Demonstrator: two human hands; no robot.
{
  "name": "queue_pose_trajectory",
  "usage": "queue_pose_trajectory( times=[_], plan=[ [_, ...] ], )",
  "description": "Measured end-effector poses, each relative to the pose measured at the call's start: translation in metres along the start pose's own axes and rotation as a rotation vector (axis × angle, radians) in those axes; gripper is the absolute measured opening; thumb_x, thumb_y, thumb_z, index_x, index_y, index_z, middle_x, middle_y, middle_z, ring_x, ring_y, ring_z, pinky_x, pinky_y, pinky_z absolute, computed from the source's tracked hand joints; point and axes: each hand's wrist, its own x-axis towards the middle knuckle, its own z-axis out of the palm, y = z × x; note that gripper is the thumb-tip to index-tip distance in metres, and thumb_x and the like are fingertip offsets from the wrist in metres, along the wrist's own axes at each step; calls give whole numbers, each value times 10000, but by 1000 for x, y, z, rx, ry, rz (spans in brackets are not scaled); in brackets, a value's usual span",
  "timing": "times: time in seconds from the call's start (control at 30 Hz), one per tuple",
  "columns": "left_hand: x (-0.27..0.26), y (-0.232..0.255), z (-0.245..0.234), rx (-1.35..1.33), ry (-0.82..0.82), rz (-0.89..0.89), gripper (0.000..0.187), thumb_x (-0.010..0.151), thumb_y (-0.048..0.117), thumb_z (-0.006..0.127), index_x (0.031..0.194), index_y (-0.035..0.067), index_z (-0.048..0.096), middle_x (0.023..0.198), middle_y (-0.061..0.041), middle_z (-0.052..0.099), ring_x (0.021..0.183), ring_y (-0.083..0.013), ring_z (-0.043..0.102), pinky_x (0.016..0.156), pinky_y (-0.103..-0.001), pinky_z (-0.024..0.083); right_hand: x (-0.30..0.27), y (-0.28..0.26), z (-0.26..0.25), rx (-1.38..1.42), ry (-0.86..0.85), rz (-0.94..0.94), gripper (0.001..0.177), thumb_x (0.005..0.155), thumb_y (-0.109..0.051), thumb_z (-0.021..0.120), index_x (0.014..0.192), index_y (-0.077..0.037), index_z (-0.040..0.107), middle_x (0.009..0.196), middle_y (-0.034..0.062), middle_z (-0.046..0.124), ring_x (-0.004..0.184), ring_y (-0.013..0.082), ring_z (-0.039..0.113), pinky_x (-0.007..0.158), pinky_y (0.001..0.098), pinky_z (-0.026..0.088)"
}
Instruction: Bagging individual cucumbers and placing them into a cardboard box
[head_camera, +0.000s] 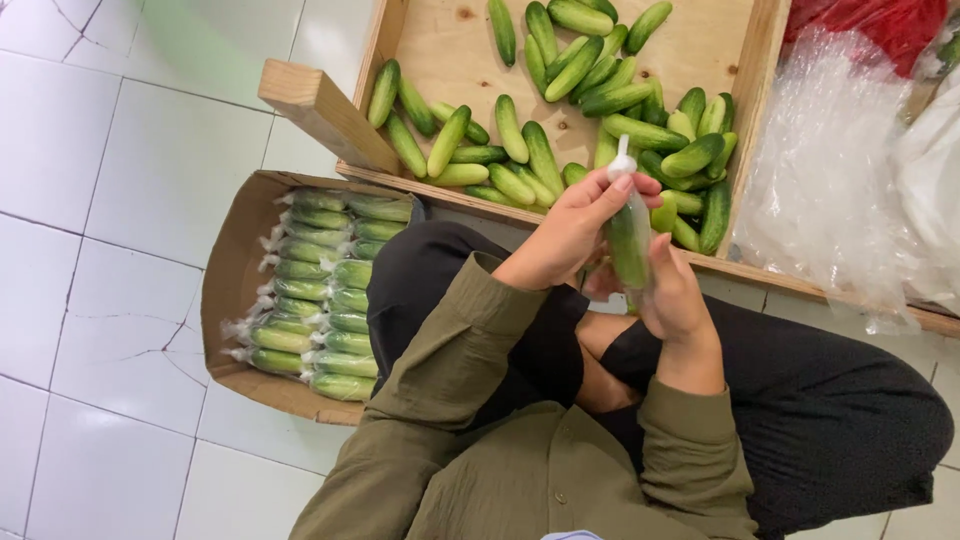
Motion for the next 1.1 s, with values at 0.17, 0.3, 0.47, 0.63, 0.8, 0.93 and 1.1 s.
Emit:
queue_pose_trajectory(
  times=[0.17,0.3,0.47,0.63,0.8,0.93,1.1],
  plan=[
    [-13,31,17,112,-63,166,285,1105,277,626,1212,17,675,1160,-186,743,1105,-260,726,941,-381,589,6,20,7,144,-155,57,700,1061,-567,388,1010,99,595,638,198,529,300,205,488,207,301,381],
    [-24,44,37,-89,-169,148,275,1146,318,567,1163,49,620,1079,-204,749,1006,-315,757,911,-411,601,1,29,14,399,-206,219,834,1049,-677,218,973,81,556,499,50,388,222,100,332,181,216,286],
    [-14,23,24,-61,-93,149,373,1093,376,558,974,24,593,711,-166,615,650,-276,715,598,-336,596,3,60,1,498,-217,283,821,1032,-729,250,893,37,513,489,46,350,220,97,313,181,213,274],
    [-7,15,21,24,-26,246,459,1071,456,498,826,70,528,557,-45,455,479,-185,613,506,-279,515,4,63,6,372,-229,276,853,1022,-760,199,613,-48,431,430,6,285,188,93,286,166,211,253],
    [-10,23,28,32,30,255,394,1074,343,536,787,76,491,525,-69,452,444,-216,606,483,-315,535,8,56,13,388,-309,261,854,1012,-767,187,530,-85,368,381,9,290,182,89,282,165,212,250],
    [-13,34,38,105,83,266,406,1081,350,516,760,107,471,527,-49,447,462,-196,616,460,-280,514,8,51,15,397,-280,288,863,1008,-768,212,537,-70,400,402,22,301,168,116,313,158,225,266],
    [-15,35,40,127,120,244,430,1077,364,515,734,110,464,501,-72,457,453,-217,632,418,-289,515,3,61,12,420,-228,301,826,1031,-745,236,569,-83,411,460,0,292,195,103,303,175,236,287]
  ],
)
